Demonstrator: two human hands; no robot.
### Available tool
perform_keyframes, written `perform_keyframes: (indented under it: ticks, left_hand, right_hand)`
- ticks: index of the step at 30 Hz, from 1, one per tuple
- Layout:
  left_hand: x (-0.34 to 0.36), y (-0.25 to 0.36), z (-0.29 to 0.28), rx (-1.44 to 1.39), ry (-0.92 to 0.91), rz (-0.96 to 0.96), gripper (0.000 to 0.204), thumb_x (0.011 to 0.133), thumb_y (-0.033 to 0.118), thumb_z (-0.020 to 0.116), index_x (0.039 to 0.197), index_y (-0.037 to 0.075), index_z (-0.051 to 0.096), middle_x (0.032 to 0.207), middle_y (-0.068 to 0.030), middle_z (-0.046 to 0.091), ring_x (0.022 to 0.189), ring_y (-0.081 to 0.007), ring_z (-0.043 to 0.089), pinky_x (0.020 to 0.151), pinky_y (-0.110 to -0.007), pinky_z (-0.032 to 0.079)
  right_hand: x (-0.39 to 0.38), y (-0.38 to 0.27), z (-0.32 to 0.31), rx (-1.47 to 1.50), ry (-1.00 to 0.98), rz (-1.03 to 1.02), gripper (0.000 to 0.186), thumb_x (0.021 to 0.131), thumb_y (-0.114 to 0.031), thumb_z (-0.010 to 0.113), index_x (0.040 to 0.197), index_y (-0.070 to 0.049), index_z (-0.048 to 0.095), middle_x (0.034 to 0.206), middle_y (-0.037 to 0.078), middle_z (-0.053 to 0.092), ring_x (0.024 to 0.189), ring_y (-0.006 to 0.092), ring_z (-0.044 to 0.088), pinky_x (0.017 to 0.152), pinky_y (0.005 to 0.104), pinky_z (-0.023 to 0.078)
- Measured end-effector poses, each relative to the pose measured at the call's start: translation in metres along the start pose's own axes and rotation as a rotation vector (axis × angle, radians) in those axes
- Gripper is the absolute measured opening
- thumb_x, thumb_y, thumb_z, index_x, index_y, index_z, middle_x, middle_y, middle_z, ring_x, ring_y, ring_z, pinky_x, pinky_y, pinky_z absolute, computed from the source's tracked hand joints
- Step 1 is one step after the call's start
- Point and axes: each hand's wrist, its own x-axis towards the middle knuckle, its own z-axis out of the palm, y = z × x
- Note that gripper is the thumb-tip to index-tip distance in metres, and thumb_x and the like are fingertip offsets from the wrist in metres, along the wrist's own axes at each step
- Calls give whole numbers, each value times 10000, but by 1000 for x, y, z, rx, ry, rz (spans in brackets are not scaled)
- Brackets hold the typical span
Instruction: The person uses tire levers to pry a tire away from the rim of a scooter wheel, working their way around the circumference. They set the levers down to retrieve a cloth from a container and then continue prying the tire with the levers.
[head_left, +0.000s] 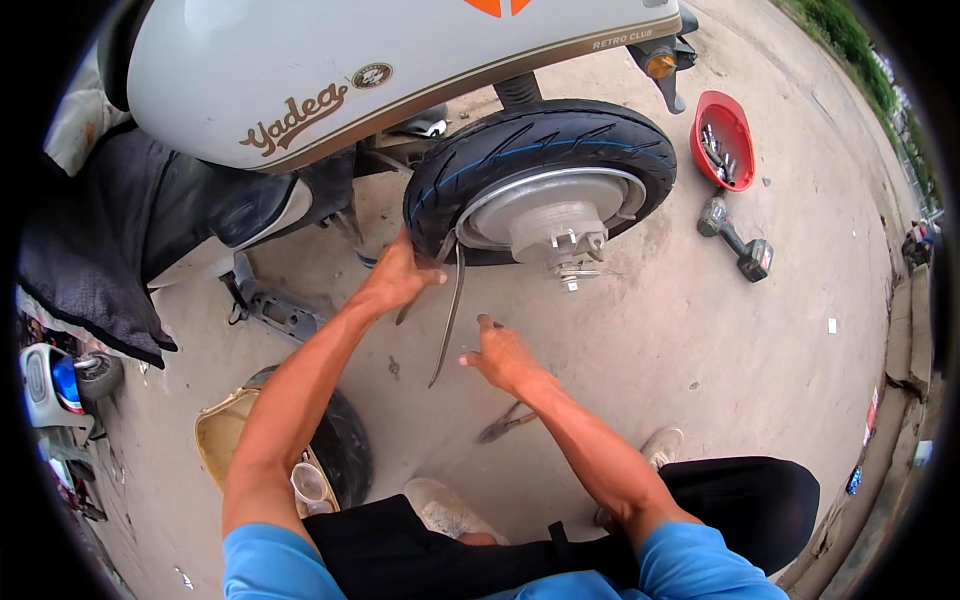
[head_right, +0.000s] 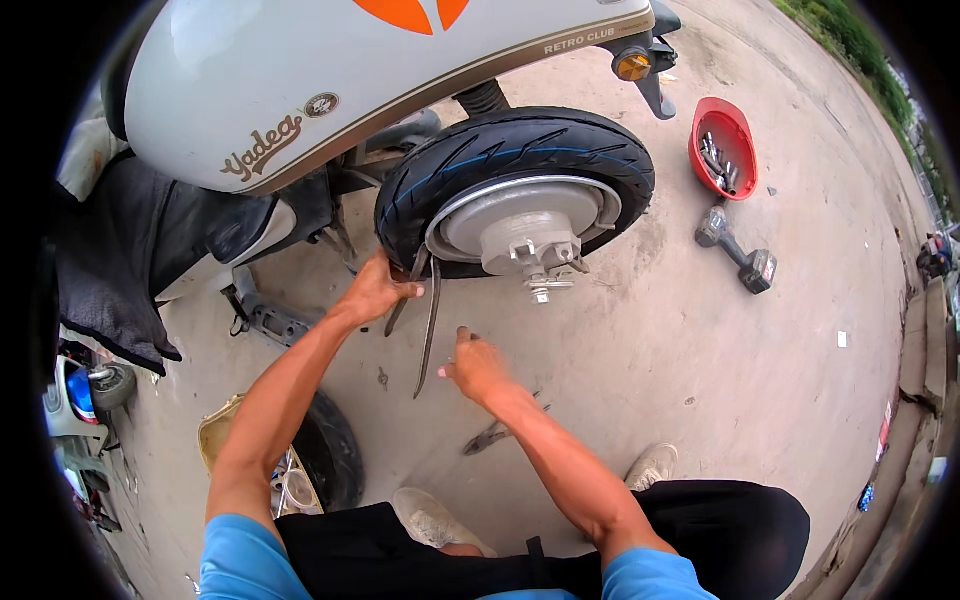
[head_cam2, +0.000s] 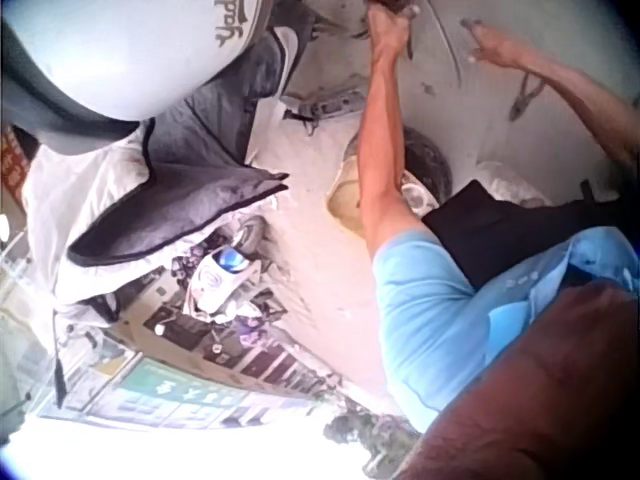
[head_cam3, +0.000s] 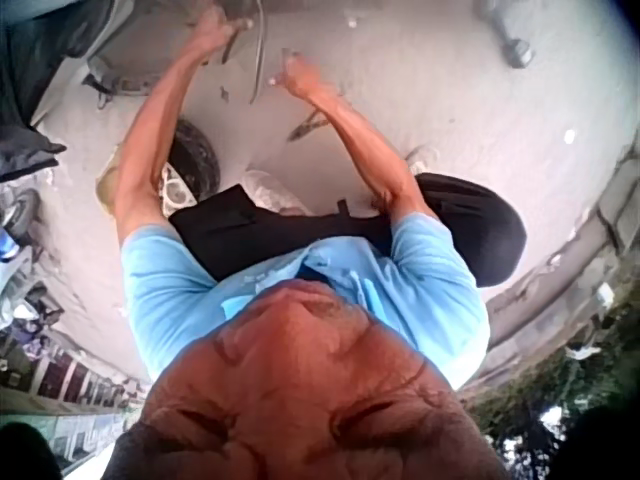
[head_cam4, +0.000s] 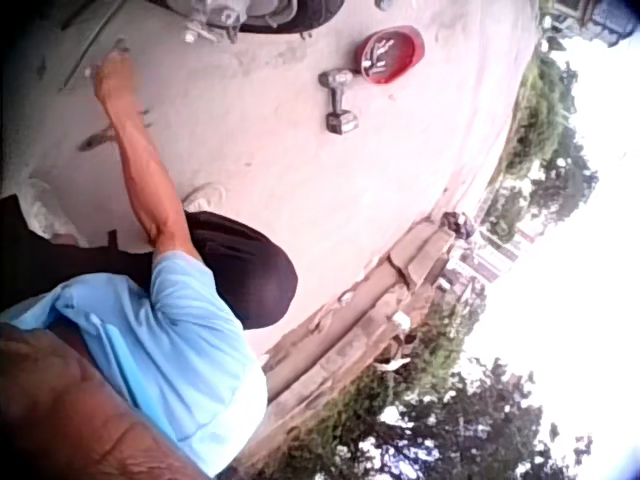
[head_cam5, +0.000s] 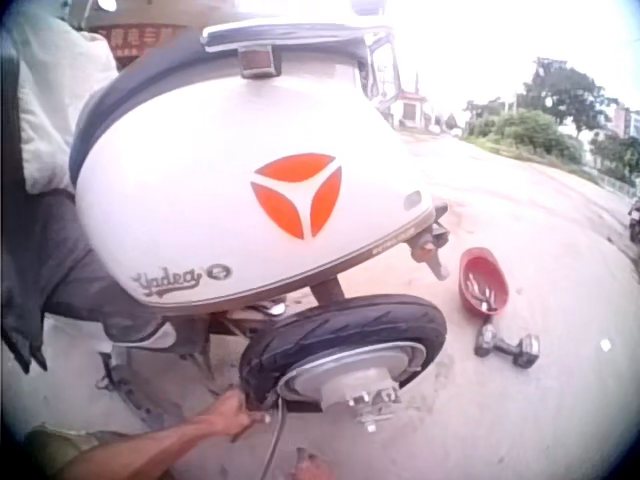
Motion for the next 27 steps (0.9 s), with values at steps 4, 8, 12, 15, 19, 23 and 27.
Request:
perform_keyframes:
  ticks: [4,8,12,15,19,23,27]
  left_hand:
    - [-8,8,-1,7,117,85,1001,704,138,872,1494,-22,279,1309,-246,602,1233,-330,598,1069,-401,457]
    - [-9,24,-6,-211,147,221,1059,708,196,886,1524,-13,244,1397,-259,536,1285,-340,560,1102,-414,439]
    - [1,39,-19,-238,243,334,1059,736,337,888,1491,-57,258,1403,-283,515,1314,-354,537,1107,-415,429]
    - [5,36,-21,-205,242,365,965,745,304,887,1431,-56,311,1350,-301,545,1278,-390,558,1076,-425,441]
    - [13,25,-17,-162,313,443,890,755,248,874,1419,-33,352,1305,-278,589,1236,-378,593,1042,-424,462]
    - [15,21,-17,-280,164,423,890,743,255,890,1426,-6,384,1288,-225,599,1242,-317,585,1056,-407,443]
    - [-2,34,-22,-171,211,356,949,716,217,892,1466,-24,364,1231,-235,650,1209,-347,622,1027,-417,464]
  right_hand:
    - [-27,-42,-65,-273,420,-540,439,842,-169,742,1232,-16,609,1250,150,629,1184,352,607,953,483,499]
    - [-5,-96,-142,-664,718,-880,398,856,-106,627,1246,-26,620,1256,137,616,1296,323,532,1135,527,356]
    - [45,-144,-189,-1131,453,-678,568,734,-247,837,1217,-47,615,1130,117,653,1123,301,625,987,450,485]
    - [65,-161,-199,-1267,210,-568,564,707,-318,861,1137,-36,630,1007,129,686,972,309,681,801,435,546]
    - [71,-161,-201,-1255,187,-711,535,712,-352,863,1081,-38,639,949,148,694,930,323,699,733,431,560]
    - [72,-160,-195,-1219,167,-668,536,715,-357,863,1080,-36,636,947,152,700,935,324,698,739,427,561]
    - [68,-167,-188,-1241,184,-688,607,688,-391,877,1111,-30,634,976,152,700,959,330,692,778,426,560]
